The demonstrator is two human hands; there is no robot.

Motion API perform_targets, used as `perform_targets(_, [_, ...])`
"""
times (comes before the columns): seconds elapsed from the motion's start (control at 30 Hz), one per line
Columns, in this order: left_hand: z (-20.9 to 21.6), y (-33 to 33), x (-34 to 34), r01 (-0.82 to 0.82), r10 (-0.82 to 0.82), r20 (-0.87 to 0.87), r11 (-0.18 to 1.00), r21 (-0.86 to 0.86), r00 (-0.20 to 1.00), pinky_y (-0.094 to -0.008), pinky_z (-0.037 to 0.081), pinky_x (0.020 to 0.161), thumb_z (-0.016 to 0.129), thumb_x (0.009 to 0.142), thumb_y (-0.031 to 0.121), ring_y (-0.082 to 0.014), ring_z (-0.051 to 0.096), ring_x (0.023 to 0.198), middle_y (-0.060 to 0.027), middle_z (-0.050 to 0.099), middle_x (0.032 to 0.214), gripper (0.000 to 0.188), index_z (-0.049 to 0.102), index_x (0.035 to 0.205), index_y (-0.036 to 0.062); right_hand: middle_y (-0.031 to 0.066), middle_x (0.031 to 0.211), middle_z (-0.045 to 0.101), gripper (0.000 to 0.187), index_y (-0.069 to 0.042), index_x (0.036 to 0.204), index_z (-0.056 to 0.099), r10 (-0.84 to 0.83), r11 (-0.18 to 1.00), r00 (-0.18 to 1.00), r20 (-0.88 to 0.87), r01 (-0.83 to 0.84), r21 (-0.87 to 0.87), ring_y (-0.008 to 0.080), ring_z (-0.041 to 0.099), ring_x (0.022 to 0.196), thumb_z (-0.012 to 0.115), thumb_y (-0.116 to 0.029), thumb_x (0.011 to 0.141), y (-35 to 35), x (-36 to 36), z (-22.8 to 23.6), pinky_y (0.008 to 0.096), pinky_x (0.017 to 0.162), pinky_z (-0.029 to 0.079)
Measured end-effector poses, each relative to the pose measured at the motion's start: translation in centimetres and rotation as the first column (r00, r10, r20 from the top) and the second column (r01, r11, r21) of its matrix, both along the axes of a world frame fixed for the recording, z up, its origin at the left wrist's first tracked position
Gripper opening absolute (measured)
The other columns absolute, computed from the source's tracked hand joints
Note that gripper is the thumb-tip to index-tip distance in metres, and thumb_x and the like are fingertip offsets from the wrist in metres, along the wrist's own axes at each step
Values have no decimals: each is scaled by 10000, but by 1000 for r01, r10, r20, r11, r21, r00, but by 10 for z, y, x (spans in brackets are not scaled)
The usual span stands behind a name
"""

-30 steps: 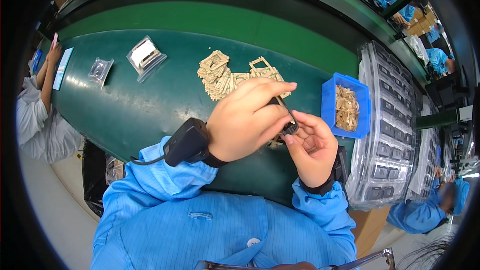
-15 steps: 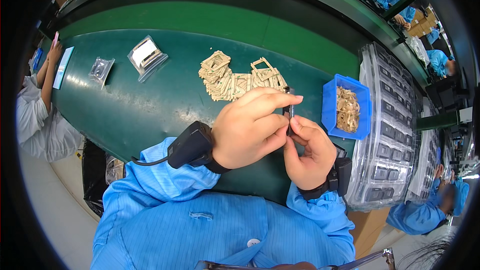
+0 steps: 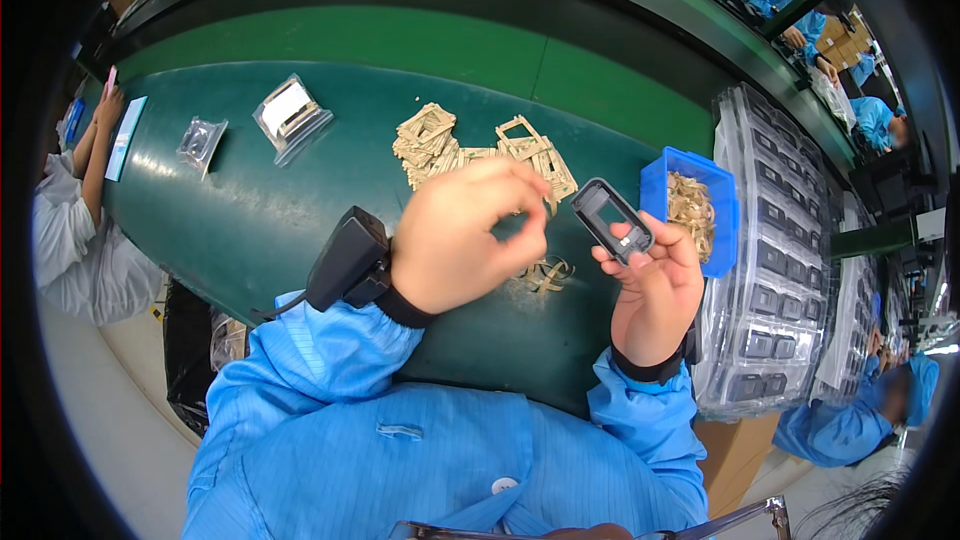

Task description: Assembling small electronic components into a plastic housing on a factory production line.

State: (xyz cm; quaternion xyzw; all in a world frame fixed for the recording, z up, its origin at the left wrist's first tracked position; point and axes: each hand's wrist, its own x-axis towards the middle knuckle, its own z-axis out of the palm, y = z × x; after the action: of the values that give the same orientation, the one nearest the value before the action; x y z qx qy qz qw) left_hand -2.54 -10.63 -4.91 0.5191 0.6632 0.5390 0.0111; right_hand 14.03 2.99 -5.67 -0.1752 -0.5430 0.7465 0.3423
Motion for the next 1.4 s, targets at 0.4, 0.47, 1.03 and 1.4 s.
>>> perform_targets(0.4, [3,6,16,19,-20,300,1000,6,954,-281,579,750,636,848,-40,-203,724,874,-115,734,955,204,716,1032,-1,71,795,662,110,-23,1061,607,-11,998,983,186,22,-58,70,560,543,582,-82,971,-4,-3,6,173,461,439])
perform_targets(0.47, [4,4,19,234,-191,465,972,-36,864,-283,581,757,644,869,-40,-186,721,892,-101,737,984,244,712,1100,2,69,785,661,109,-18,1060,606,-10,1000,975,224,13,-12,68,559,535,580,-80,973,-7,-1,8,176,457,438])
perform_targets(1.03, [-2,9,19,273,-112,690,953,-128,715,-210,514,618,710,864,13,-43,634,707,-41,686,733,76,688,805,-28,124,835,673,194,10,1022,557,216,939,976,39,-197,-282,144,633,555,497,-175,1016,-7,-5,-2,216,490,524])
perform_targets(1.4, [-12,7,0,253,-121,833,967,-24,540,-213,441,507,365,1045,512,-91,570,532,-41,634,631,641,660,734,36,144,848,678,159,2,1069,557,244,907,966,-83,-258,-334,171,655,571,518,-125,980,-30,21,16,232,496,527])
